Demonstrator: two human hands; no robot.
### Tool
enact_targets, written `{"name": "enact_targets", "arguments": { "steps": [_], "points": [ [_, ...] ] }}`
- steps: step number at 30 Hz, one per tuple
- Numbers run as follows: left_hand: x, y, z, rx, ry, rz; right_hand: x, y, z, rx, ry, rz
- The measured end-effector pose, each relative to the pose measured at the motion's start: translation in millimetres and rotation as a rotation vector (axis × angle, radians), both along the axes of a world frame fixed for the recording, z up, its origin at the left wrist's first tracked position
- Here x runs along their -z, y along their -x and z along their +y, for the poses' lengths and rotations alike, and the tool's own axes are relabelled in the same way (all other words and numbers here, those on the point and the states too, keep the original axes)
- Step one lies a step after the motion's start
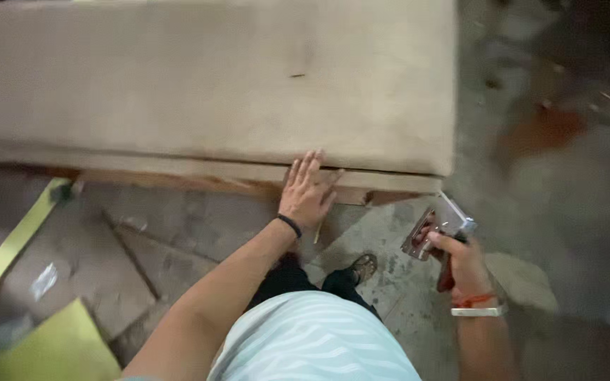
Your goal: The person staples beige fabric onto a rectangular wooden frame using a handheld staple gun. They repeatedly pull, fold, and staple the fabric along the edges and corners, then trim excess material with scissors.
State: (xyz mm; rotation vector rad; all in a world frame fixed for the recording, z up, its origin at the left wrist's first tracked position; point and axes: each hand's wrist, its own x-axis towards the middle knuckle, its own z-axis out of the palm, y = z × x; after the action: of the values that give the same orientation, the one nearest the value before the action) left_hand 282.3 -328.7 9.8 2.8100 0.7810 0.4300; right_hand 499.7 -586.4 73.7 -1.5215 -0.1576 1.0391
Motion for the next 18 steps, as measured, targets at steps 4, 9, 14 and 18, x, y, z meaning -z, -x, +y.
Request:
{"name": "enact_targets", "arguments": {
  "steps": [4, 9, 14, 18],
  "points": [
    [7, 64, 34, -0.292, -0.073, -0.071, -28, -7, 57, -0.207, -0.171, 0.031],
    [2, 131, 84, -0.545, -0.03, 0.001, -44, 33, 122, -0.38, -0.111, 0.019],
    [-1, 180, 114, -0.494, -0.07, 0.007, -49, 97, 150, -0.42, -0.097, 0.066],
    [23, 225, 133, -0.497, -0.079, -0.054, -38, 159, 172, -0.425, -0.046, 0.004]
  ]
}}
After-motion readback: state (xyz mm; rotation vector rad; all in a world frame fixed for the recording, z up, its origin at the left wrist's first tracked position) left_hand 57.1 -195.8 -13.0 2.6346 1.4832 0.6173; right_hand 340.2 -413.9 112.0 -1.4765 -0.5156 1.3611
